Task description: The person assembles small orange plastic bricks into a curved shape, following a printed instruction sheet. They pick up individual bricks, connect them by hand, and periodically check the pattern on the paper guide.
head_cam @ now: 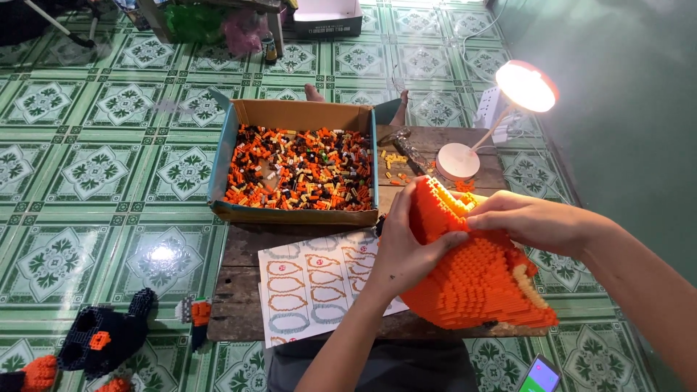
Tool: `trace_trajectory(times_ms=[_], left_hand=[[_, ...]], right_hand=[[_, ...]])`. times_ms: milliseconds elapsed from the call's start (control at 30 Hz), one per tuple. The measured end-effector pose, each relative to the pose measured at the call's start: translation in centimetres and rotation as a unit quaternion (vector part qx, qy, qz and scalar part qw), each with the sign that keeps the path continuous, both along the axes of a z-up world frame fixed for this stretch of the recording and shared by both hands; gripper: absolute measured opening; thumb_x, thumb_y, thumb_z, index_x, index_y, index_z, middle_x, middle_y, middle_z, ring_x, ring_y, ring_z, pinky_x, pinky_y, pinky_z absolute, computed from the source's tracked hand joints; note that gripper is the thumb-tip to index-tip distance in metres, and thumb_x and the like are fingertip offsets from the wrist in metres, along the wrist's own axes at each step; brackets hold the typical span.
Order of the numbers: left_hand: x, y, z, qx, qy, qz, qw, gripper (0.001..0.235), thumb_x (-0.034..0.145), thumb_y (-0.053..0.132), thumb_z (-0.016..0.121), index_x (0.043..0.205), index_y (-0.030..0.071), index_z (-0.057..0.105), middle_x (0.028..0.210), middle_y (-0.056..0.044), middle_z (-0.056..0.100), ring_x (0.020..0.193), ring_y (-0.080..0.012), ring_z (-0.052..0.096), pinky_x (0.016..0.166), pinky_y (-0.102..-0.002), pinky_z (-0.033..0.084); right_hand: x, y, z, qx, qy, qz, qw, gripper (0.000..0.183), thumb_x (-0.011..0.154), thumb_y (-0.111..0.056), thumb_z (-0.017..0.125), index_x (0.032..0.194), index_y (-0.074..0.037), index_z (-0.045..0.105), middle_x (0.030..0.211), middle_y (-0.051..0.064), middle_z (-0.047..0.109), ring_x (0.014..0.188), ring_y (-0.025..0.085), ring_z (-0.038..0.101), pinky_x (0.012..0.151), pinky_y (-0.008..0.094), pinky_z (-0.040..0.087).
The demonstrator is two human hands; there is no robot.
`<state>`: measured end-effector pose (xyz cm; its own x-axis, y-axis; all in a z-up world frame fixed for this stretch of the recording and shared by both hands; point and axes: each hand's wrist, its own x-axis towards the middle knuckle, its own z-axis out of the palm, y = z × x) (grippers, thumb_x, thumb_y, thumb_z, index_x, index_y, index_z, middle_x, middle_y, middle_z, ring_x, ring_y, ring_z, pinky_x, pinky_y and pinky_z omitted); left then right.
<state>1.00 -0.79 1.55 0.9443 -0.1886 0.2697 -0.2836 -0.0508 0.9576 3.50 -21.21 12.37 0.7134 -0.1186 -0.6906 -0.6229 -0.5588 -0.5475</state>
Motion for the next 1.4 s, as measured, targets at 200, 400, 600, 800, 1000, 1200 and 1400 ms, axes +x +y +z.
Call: trace_trajectory(times_ms=[200, 400, 600, 800, 1000, 1200, 1400], left_hand=[[0.0, 0.5, -0.3, -0.026, 0.033, -0.014, 0.999, 0.098, 0.080, 0.041, 0.089, 0.160, 0.005, 0.045, 0.139, -0.018, 0.071, 0.118, -0.0317, 0.079, 0.096, -0.043, 0.069], [-0.2, 0.9, -1.0, -0.035, 0.031, -0.014, 0.999, 0.095, 0.082, 0.037, 0.088, 0.160, 0.005, 0.045, 0.149, -0.018, 0.067, 0.132, -0.0333, 0.072, 0.110, -0.046, 0.061], [-0.2, 1.8, -1.7, -0.050, 0.049, -0.027, 0.997, 0.098, 0.080, 0.029, 0.091, 0.163, 0.011, 0.039, 0.151, -0.019, 0.066, 0.130, -0.0332, 0.073, 0.108, -0.046, 0.063], [-0.3, 2.3, -2.8, -0.053, 0.048, -0.024, 0.997, 0.105, 0.079, 0.030, 0.092, 0.166, 0.007, 0.038, 0.157, -0.022, 0.063, 0.138, -0.0367, 0.070, 0.114, -0.048, 0.060], [-0.5, 2.7, -3.3, -0.065, 0.065, -0.028, 0.995, 0.104, 0.078, 0.027, 0.090, 0.166, 0.011, 0.037, 0.157, -0.023, 0.064, 0.136, -0.0382, 0.072, 0.110, -0.049, 0.063], [-0.7, 3.8, -2.9, -0.119, 0.108, -0.070, 0.985, 0.109, 0.086, 0.030, 0.096, 0.174, 0.017, 0.032, 0.156, -0.030, 0.060, 0.154, -0.0534, 0.055, 0.128, -0.073, 0.040], [-0.7, 3.9, -3.0, -0.124, 0.103, -0.072, 0.984, 0.108, 0.087, 0.025, 0.096, 0.174, 0.017, 0.033, 0.152, -0.029, 0.063, 0.151, -0.0523, 0.058, 0.127, -0.073, 0.041]], right_hand=[[0.1, 0.2, 0.3, -0.028, 0.011, 0.049, 0.998, 0.059, 0.099, -0.030, 0.073, 0.146, 0.004, 0.080, 0.147, 0.015, 0.075, 0.134, 0.028, 0.074, 0.113, 0.044, 0.057], [0.7, -0.9, -1.1, -0.004, 0.016, 0.091, 0.996, 0.053, 0.097, -0.025, 0.077, 0.142, 0.002, 0.086, 0.146, 0.013, 0.076, 0.136, 0.026, 0.073, 0.116, 0.043, 0.055], [0.4, 0.7, -0.7, -0.033, 0.020, 0.124, 0.992, 0.054, 0.097, -0.033, 0.076, 0.141, -0.003, 0.086, 0.143, 0.008, 0.076, 0.133, 0.022, 0.072, 0.116, 0.041, 0.052], [-0.2, 2.5, -0.1, -0.052, 0.027, 0.137, 0.989, 0.057, 0.097, -0.039, 0.076, 0.140, -0.003, 0.084, 0.140, 0.009, 0.077, 0.131, 0.022, 0.074, 0.115, 0.040, 0.054], [-0.4, 2.9, -0.1, -0.057, 0.029, 0.132, 0.989, 0.051, 0.099, -0.034, 0.077, 0.139, -0.004, 0.086, 0.131, 0.011, 0.082, 0.121, 0.022, 0.074, 0.106, 0.039, 0.054], [0.5, 3.5, -0.6, 0.022, 0.032, 0.167, 0.985, 0.046, 0.109, -0.027, 0.070, 0.133, 0.006, 0.091, 0.120, 0.026, 0.085, 0.120, 0.038, 0.079, 0.123, 0.054, 0.051], [0.3, 3.3, -2.0, 0.043, 0.030, 0.174, 0.983, 0.045, 0.109, -0.027, 0.071, 0.129, 0.006, 0.094, 0.121, 0.027, 0.086, 0.115, 0.039, 0.081, 0.118, 0.056, 0.054]])
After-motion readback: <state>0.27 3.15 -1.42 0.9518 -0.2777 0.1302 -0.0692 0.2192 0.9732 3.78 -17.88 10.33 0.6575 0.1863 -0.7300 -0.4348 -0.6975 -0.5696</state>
